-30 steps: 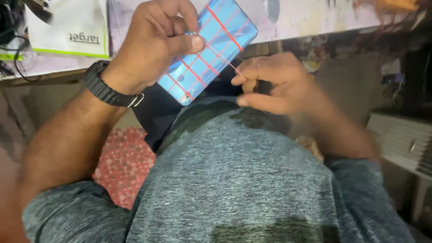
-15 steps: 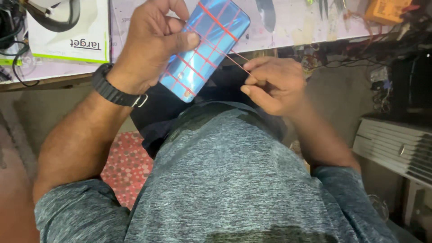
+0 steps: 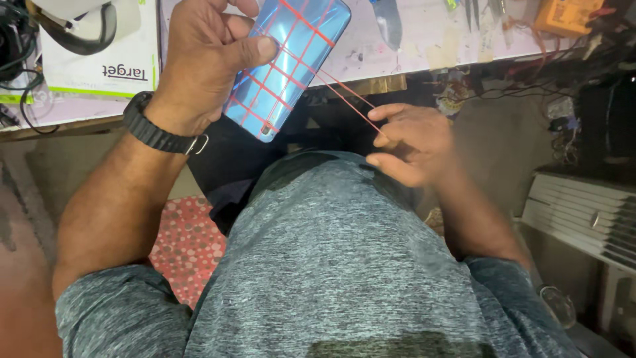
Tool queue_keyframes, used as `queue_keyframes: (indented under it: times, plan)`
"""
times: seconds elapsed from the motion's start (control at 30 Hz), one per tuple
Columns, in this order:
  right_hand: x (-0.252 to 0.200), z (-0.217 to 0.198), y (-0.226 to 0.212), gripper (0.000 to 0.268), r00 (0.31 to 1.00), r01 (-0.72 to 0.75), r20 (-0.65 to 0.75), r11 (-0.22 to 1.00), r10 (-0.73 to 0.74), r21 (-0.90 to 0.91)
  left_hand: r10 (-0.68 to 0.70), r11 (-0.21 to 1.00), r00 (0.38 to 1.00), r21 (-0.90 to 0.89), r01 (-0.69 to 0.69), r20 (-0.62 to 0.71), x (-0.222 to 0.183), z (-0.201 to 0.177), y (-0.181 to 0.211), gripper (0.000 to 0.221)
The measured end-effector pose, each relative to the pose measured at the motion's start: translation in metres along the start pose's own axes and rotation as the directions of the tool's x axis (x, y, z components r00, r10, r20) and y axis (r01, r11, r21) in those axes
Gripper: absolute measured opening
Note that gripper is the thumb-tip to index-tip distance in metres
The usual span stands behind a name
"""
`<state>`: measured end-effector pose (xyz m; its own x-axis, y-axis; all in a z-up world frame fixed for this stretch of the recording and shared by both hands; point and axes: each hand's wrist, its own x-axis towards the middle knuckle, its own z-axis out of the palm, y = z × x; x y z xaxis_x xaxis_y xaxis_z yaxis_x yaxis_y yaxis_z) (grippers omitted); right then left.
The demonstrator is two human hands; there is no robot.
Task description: The person holds a smartphone with a red grid pattern on the screen, likely a temporary fix for a cracked display. They rotate the phone to inspect the screen and edges, then press the power button to check functionality. The person continues to handle the phone, examining the grid pattern and the device's condition.
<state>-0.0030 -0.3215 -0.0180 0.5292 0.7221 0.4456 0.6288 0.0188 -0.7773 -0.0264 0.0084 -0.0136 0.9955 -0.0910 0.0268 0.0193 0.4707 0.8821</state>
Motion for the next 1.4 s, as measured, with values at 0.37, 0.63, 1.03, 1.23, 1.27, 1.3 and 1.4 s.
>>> queue_keyframes:
  times: [0.37,0.63,1.03,1.23,1.27,1.3,1.4]
  plan:
    - [-0.041,0.004,0.021,0.022,0.976,-0.128,-0.115,0.918,0.183,0.375,-0.015,1.000,0.999,-0.001,0.015,0.044,-0.002,-0.001,0.000,0.032]
    - [-0.048,0.022,0.028,0.029,0.900,-0.171,-0.012,0.380,0.436,0.909,0.018,0.999,0.998,0.049,-0.021,0.054,-0.001,0.003,0.006,0.031]
    - [-0.052,0.041,0.028,0.044,0.910,0.089,0.079,-0.377,0.408,0.922,0.110,0.988,0.990,0.103,-0.119,0.092,-0.002,0.001,0.001,0.029]
    - [-0.040,0.039,0.021,0.062,0.906,0.140,0.048,-0.404,0.421,0.904,0.204,0.917,0.976,0.334,-0.216,0.072,-0.007,0.019,0.008,0.029]
    - [-0.035,0.039,0.018,0.068,0.905,0.149,0.042,-0.409,0.423,0.900,0.256,0.818,0.960,0.503,-0.277,0.112,-0.011,0.024,0.011,0.029]
    - [-0.030,0.039,0.015,0.072,0.917,0.133,0.046,-0.411,0.397,0.902,0.304,0.686,0.940,0.649,-0.328,0.153,-0.014,0.030,0.014,0.029]
    - [-0.015,0.041,0.006,0.087,0.890,0.056,0.101,-0.325,0.445,0.944,0.361,-0.006,0.761,0.817,-0.576,0.539,-0.021,0.044,0.019,0.030]
